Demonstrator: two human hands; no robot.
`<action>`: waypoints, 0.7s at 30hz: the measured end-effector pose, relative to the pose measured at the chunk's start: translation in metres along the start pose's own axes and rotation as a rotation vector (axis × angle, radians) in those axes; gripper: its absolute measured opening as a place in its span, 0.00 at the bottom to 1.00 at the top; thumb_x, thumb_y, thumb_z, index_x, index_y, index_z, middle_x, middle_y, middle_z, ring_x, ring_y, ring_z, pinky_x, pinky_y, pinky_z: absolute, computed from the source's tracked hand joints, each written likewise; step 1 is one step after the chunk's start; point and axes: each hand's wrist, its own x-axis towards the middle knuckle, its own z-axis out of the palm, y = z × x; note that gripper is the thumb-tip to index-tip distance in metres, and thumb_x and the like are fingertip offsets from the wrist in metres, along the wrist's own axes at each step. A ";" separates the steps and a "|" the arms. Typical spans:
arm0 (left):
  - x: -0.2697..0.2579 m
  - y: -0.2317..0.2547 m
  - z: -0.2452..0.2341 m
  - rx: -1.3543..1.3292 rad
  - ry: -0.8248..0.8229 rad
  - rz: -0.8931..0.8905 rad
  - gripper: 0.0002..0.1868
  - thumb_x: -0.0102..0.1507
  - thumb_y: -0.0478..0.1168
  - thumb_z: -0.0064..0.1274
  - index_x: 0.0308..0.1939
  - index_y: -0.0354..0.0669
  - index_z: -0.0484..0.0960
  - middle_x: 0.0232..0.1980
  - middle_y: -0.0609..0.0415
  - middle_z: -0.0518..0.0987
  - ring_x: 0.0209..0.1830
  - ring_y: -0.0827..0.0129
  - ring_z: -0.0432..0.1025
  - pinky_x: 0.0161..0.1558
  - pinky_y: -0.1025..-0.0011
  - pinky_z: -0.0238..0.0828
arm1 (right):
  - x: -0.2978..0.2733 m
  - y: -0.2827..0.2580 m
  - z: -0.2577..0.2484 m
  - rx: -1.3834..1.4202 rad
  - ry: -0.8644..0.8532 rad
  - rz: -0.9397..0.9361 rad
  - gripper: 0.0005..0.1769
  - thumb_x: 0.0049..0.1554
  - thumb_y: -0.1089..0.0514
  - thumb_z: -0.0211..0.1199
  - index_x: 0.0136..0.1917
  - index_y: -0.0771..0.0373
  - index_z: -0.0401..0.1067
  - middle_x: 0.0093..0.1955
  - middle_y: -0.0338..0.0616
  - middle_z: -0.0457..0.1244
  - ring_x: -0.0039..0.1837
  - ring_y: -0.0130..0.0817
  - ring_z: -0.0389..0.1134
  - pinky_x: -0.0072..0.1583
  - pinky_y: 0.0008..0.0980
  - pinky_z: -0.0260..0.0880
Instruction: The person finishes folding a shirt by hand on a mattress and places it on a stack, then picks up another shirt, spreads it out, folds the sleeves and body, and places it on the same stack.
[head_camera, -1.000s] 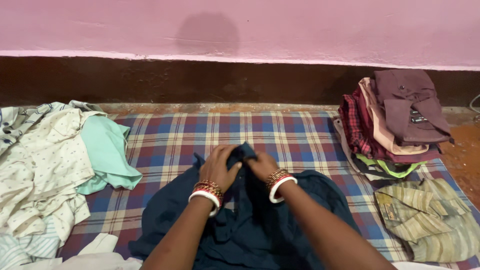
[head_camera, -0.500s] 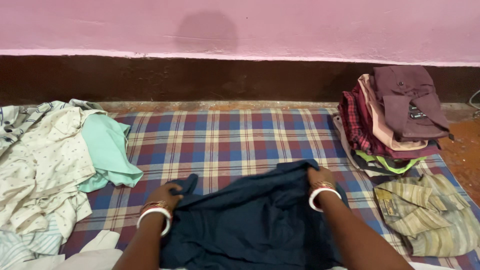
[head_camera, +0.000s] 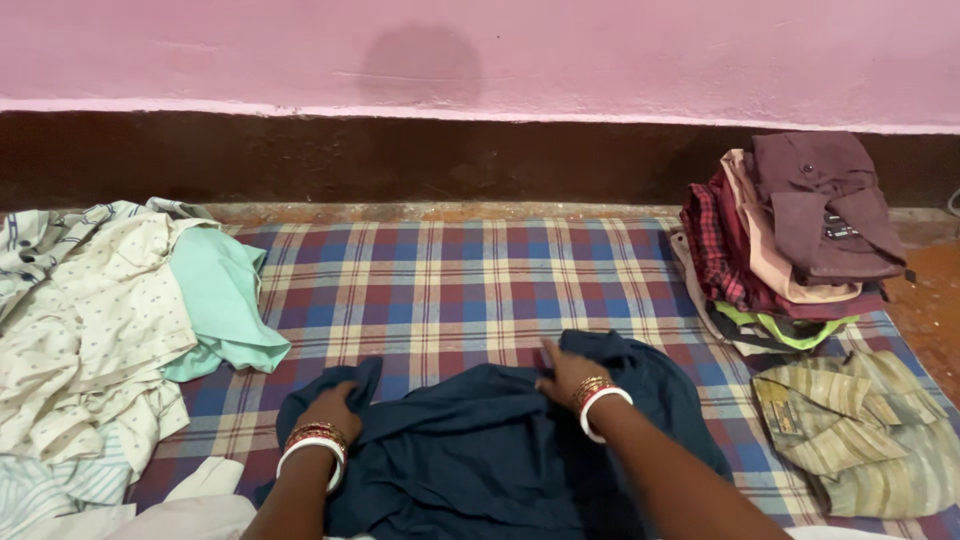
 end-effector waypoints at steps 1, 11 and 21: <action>-0.003 0.001 -0.001 0.033 -0.052 -0.011 0.36 0.60 0.42 0.52 0.74 0.68 0.67 0.75 0.52 0.68 0.74 0.54 0.65 0.73 0.59 0.61 | 0.001 0.001 0.006 -0.098 -0.259 0.105 0.35 0.56 0.42 0.66 0.73 0.43 0.60 0.70 0.48 0.62 0.71 0.50 0.64 0.69 0.46 0.65; 0.013 -0.037 -0.008 -0.219 0.247 -0.265 0.31 0.62 0.48 0.49 0.68 0.41 0.78 0.68 0.34 0.77 0.68 0.40 0.72 0.68 0.50 0.68 | 0.045 0.104 -0.002 0.343 0.486 0.506 0.22 0.59 0.50 0.55 0.62 0.58 0.76 0.59 0.60 0.69 0.62 0.61 0.70 0.64 0.53 0.69; 0.059 -0.062 0.025 -0.091 -0.024 -0.171 0.39 0.60 0.64 0.54 0.65 0.40 0.79 0.68 0.35 0.76 0.68 0.40 0.71 0.68 0.51 0.68 | 0.048 0.131 0.006 0.390 0.429 0.542 0.31 0.54 0.49 0.56 0.69 0.58 0.72 0.63 0.66 0.66 0.66 0.63 0.67 0.67 0.50 0.66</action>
